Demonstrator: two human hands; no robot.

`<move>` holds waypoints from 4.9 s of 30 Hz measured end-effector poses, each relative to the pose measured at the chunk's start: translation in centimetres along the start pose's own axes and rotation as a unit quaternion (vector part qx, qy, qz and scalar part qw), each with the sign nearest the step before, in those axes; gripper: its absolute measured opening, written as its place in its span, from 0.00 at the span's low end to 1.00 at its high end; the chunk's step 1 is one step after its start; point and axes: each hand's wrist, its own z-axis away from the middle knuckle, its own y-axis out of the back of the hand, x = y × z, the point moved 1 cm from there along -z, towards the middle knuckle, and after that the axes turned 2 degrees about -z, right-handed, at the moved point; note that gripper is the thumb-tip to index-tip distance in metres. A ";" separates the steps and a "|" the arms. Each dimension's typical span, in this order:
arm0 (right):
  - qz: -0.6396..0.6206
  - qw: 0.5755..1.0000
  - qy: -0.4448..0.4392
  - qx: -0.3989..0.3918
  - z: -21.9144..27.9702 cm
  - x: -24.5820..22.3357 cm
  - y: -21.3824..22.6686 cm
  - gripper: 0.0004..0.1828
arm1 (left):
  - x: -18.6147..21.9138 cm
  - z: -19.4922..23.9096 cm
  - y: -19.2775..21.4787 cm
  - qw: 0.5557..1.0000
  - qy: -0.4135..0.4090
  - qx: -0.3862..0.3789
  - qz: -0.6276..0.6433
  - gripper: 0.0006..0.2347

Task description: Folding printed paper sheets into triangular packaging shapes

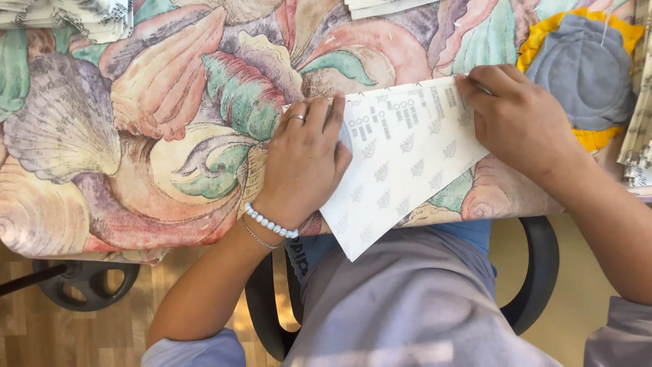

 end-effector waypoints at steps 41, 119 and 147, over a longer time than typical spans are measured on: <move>-0.089 0.995 -0.005 -0.035 -1.2 0.0 1.3 0.29 | 0.9 -0.9 -0.2 0.997 -0.015 -0.012 -0.078 0.20; -0.354 0.931 0.087 0.029 -3.7 -8.2 7.9 0.10 | -1.7 -2.4 -1.4 0.965 0.089 0.048 0.243 0.10; -0.135 0.987 0.052 0.065 1.9 -11.4 4.9 0.16 | 1.9 3.8 1.2 0.987 -0.075 0.016 0.140 0.13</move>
